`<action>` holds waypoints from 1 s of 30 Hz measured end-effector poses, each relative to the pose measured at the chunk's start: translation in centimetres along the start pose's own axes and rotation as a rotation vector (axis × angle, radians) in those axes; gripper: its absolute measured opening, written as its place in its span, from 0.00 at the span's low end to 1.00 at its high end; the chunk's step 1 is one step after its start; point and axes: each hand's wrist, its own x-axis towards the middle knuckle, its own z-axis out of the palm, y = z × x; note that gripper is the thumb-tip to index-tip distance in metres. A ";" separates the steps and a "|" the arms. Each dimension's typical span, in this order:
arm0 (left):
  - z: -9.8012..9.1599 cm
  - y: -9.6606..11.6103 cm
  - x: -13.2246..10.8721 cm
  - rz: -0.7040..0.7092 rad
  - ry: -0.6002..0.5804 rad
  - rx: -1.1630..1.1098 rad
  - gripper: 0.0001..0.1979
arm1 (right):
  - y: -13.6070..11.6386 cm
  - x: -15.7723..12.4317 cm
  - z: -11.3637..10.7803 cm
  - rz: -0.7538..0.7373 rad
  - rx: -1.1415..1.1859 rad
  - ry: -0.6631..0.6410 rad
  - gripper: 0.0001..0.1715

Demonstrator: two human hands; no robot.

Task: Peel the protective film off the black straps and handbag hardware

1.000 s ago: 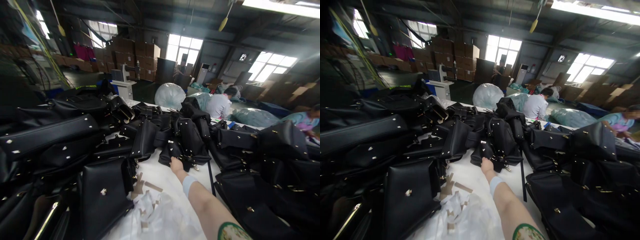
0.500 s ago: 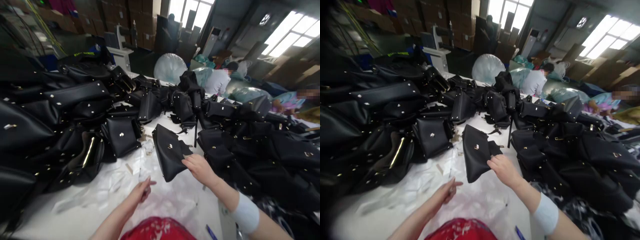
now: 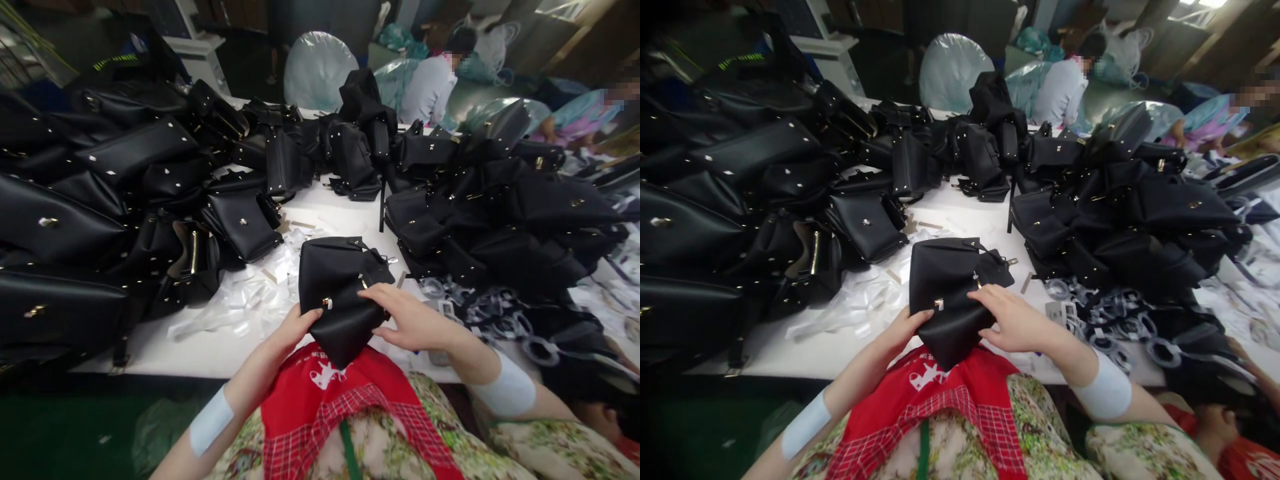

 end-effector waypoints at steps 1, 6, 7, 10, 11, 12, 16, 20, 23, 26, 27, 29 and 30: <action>0.0 -0.1 0.4 0.000 -0.006 0.024 0.24 | 0.2 -0.1 0.0 0.086 0.098 0.023 0.36; -0.4 0.6 0.6 0.121 -0.011 0.223 0.20 | 2.1 1.5 1.2 0.382 0.404 0.165 0.27; -0.5 0.9 0.3 0.154 -0.009 0.253 0.19 | 2.4 2.0 1.6 0.376 0.429 0.186 0.24; -0.6 1.5 -0.5 0.207 -0.025 0.320 0.19 | 2.9 3.2 2.3 0.306 0.445 0.273 0.20; -0.5 1.6 -0.6 0.213 -0.031 0.334 0.19 | 3.0 3.5 2.4 0.292 0.455 0.286 0.21; -0.5 1.6 -0.6 0.215 -0.039 0.345 0.19 | 3.0 3.7 2.5 0.290 0.471 0.291 0.21; -0.3 1.1 -0.1 0.180 -0.025 0.337 0.21 | 1.9 4.1 2.4 0.341 0.467 0.391 0.16; -0.4 0.3 0.1 0.146 -0.003 0.288 0.24 | -0.6 3.8 1.9 0.351 0.412 0.553 0.15; -0.4 0.2 -0.1 0.207 -0.039 0.265 0.26 | -1.9 3.6 1.9 0.338 0.745 0.363 0.22; -0.1 0.6 -0.2 0.253 -0.090 0.290 0.25 | -1.9 4.1 2.2 0.365 1.013 0.190 0.27; 0.0 0.9 -0.2 0.247 -0.103 0.310 0.24 | -1.7 4.3 2.3 0.381 1.052 0.219 0.27; 0.3 1.6 -0.2 0.208 -0.075 0.399 0.24 | -1.5 4.7 2.3 0.394 1.111 0.334 0.26; 0.4 2.0 -0.3 0.199 0.005 0.476 0.26 | -1.6 4.8 2.3 0.393 1.133 0.395 0.25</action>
